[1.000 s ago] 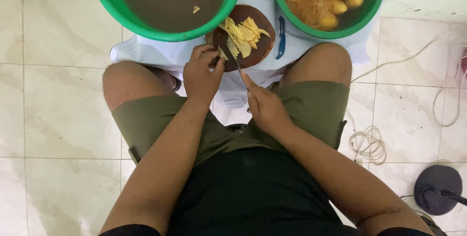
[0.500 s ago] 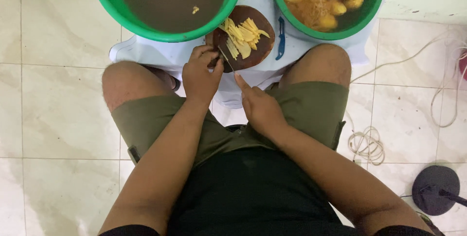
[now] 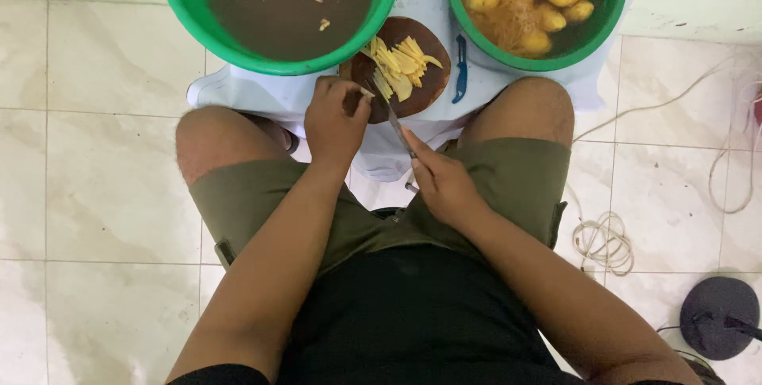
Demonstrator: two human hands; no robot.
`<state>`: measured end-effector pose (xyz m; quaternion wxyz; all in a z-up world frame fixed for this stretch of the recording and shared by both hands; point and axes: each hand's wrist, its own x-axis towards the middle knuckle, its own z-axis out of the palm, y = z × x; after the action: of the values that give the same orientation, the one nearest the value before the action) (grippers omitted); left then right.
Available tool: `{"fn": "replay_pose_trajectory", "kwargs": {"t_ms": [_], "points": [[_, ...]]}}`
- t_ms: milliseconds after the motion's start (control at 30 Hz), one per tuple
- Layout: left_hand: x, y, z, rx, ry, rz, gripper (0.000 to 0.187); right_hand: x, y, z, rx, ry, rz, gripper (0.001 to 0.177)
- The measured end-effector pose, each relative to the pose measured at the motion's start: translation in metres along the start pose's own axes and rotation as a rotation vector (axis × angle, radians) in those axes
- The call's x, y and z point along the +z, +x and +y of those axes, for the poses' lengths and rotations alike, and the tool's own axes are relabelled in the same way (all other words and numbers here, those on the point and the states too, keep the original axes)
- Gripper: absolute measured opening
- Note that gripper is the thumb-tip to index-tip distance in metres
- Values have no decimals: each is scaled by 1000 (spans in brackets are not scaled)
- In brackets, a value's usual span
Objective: Slicing potatoes into thin strips using a knife on a wooden board.
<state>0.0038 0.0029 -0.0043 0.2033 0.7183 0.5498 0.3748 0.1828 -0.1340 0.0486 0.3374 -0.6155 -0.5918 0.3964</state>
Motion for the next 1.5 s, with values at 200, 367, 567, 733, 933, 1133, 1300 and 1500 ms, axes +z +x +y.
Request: {"fn": "replay_pose_trajectory", "kwargs": {"t_ms": [200, 367, 567, 733, 933, 1133, 1300, 1500], "points": [[9, 15, 12, 373, 228, -22, 20, -47, -6, -39, 72, -64, 131, 56], [22, 23, 31, 519, 356, -57, 30, -46, -5, -22, 109, 182, 205, 52], [19, 39, 39, 577, 440, -1, 11, -43, 5, -7, 27, 297, 238, 51], [7, 43, 34, 462, 97, 48, 3, -45, 5, -7, 37, 353, 261, 51], [-23, 29, 34, -133, -287, 22, 9, -37, 1, 1, 70, 231, 136, 52], [-28, 16, 19, -447, -447, -9, 24, -33, 6, -23, 78, 171, -73, 49], [-4, 11, 8, -408, -482, -2, 7, -31, 10, -24, 60, 120, -76, 50], [4, 18, 37, -256, -370, -62, 6, -27, 11, -7, 116, 190, 130, 51]]}}
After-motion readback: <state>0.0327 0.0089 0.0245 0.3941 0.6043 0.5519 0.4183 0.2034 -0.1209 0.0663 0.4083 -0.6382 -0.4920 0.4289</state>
